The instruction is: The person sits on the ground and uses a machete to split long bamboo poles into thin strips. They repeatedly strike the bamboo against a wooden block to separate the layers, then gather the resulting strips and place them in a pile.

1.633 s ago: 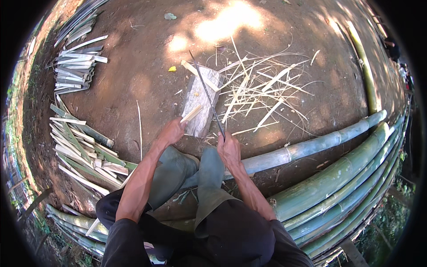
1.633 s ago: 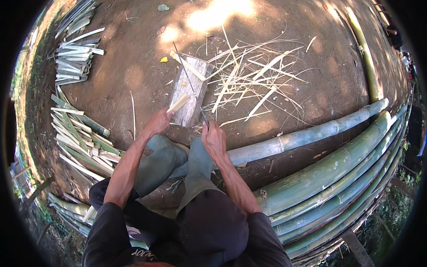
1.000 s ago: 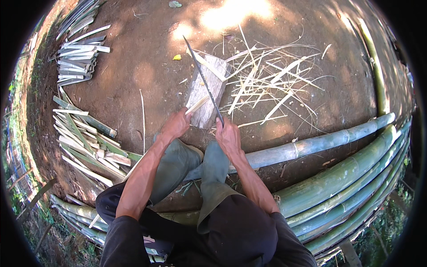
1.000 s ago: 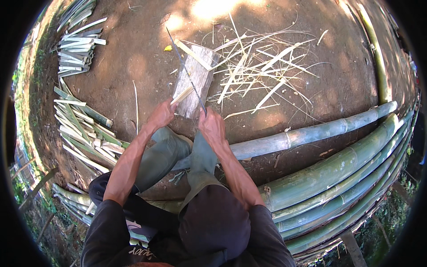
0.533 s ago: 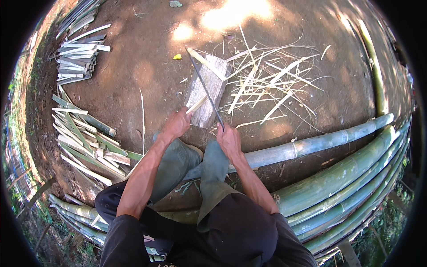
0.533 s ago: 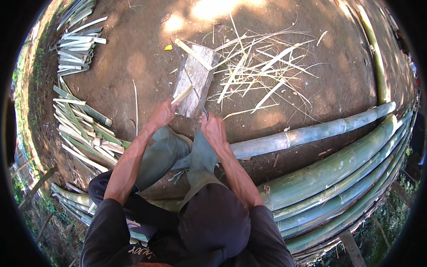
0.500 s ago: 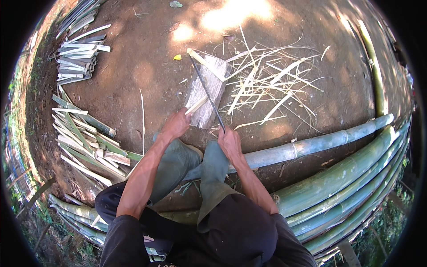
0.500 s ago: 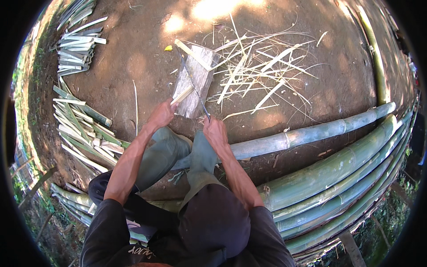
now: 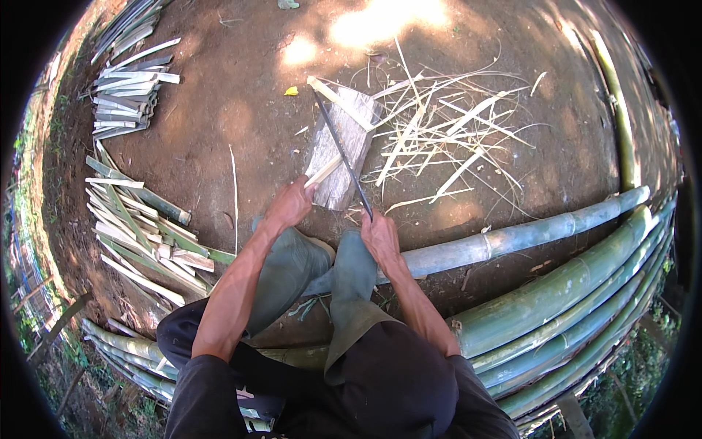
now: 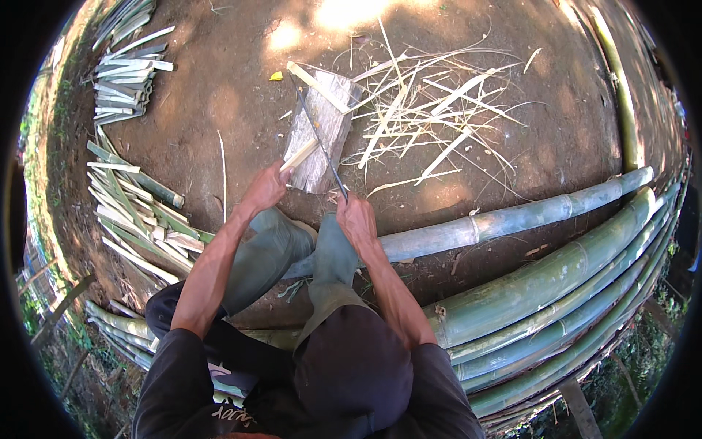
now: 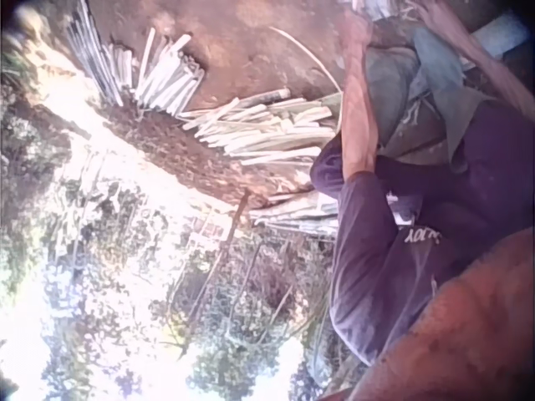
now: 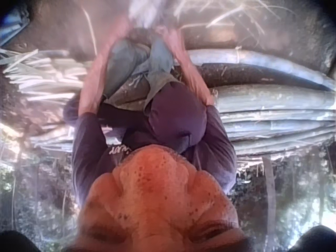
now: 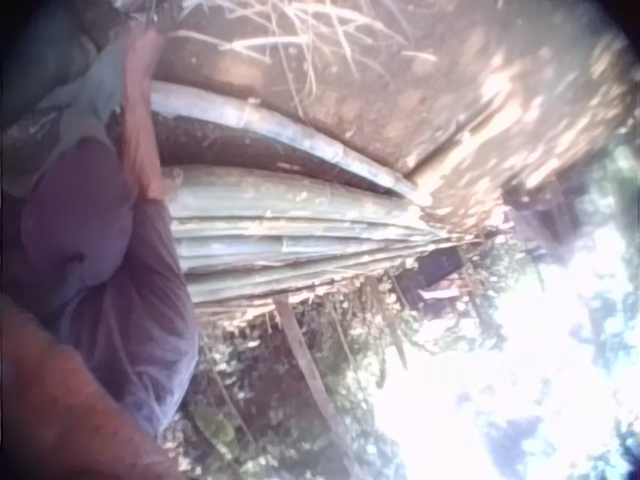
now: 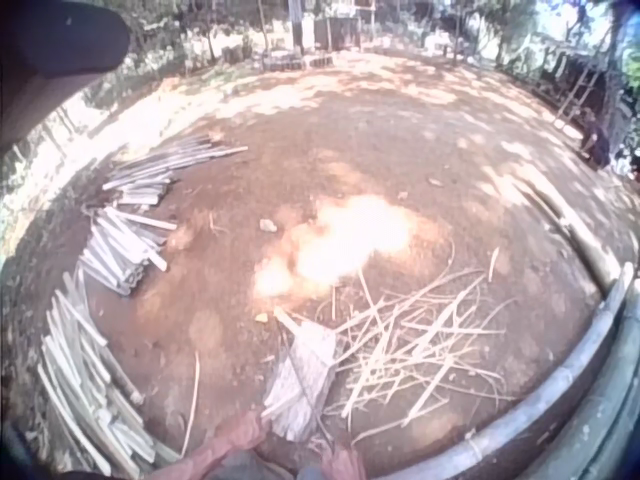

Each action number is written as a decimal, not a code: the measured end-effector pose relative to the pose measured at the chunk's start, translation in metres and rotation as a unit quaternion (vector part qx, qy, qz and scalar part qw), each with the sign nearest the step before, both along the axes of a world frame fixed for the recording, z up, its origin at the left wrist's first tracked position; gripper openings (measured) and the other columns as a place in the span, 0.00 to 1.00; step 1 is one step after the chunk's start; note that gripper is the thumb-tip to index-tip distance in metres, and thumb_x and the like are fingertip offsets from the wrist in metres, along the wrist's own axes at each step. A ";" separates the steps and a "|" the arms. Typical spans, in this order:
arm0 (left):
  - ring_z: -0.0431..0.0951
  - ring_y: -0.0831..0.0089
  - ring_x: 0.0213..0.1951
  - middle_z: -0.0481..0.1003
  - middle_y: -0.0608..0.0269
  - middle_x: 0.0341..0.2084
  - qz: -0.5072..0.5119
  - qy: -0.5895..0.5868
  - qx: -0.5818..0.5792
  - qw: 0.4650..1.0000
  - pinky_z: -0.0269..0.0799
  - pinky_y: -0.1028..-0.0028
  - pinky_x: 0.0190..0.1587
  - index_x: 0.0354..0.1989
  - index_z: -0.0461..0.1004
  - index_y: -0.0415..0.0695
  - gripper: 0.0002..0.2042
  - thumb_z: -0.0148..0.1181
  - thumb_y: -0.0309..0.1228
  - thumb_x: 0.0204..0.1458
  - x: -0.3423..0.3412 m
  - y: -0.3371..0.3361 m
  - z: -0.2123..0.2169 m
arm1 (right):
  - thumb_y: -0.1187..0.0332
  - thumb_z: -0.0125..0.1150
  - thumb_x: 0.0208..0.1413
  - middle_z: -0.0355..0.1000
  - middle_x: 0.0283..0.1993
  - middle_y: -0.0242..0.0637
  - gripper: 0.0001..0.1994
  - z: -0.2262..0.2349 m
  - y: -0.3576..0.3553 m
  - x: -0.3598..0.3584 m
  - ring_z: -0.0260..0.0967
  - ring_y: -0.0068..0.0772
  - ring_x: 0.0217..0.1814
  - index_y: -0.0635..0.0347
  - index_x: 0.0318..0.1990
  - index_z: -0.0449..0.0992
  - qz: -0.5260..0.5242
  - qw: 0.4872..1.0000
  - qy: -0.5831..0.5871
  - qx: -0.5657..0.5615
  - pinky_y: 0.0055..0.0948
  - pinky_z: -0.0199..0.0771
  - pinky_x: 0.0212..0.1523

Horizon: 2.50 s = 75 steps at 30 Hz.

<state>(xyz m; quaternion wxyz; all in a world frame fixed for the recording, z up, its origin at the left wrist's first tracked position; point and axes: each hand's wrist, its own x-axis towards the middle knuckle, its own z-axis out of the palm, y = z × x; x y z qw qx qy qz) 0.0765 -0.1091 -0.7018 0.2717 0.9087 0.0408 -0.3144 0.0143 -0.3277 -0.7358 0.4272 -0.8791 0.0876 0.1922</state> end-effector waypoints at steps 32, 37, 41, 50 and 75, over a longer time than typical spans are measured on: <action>0.74 0.36 0.39 0.74 0.34 0.32 0.050 0.010 -0.064 0.997 0.66 0.48 0.40 0.48 0.67 0.38 0.17 0.45 0.40 0.63 -0.009 0.006 -0.011 | 0.64 0.51 0.61 0.71 0.27 0.62 0.15 0.020 0.007 0.015 0.71 0.65 0.29 0.71 0.31 0.73 0.006 0.997 -0.074 0.021 0.51 0.69 0.30; 0.74 0.37 0.39 0.74 0.34 0.33 0.051 -0.006 -0.054 0.997 0.66 0.48 0.40 0.47 0.67 0.37 0.16 0.45 0.40 0.63 -0.016 0.004 -0.012 | 0.65 0.51 0.61 0.70 0.25 0.62 0.14 -0.007 -0.005 -0.005 0.69 0.66 0.29 0.70 0.34 0.74 0.026 0.999 -0.041 -0.001 0.51 0.68 0.30; 0.74 0.37 0.40 0.74 0.33 0.34 0.058 -0.005 -0.075 0.996 0.66 0.48 0.42 0.48 0.66 0.37 0.17 0.45 0.40 0.63 -0.016 0.013 -0.019 | 0.63 0.50 0.61 0.71 0.29 0.63 0.16 0.033 0.010 0.022 0.71 0.65 0.32 0.71 0.33 0.74 0.004 0.999 -0.027 0.036 0.52 0.70 0.33; 0.74 0.36 0.39 0.74 0.34 0.34 0.064 -0.018 -0.101 0.993 0.67 0.50 0.42 0.49 0.67 0.36 0.18 0.43 0.41 0.64 -0.016 0.010 -0.020 | 0.63 0.51 0.61 0.70 0.26 0.62 0.15 0.011 0.002 -0.003 0.70 0.65 0.30 0.71 0.33 0.73 -0.003 0.999 -0.025 0.029 0.51 0.68 0.31; 0.73 0.36 0.39 0.73 0.33 0.32 0.078 -0.002 -0.119 0.990 0.66 0.50 0.40 0.48 0.66 0.35 0.17 0.43 0.40 0.64 -0.019 0.011 -0.019 | 0.63 0.51 0.61 0.69 0.25 0.63 0.16 0.020 0.005 0.004 0.70 0.66 0.29 0.71 0.33 0.74 -0.011 0.998 -0.015 0.055 0.52 0.68 0.30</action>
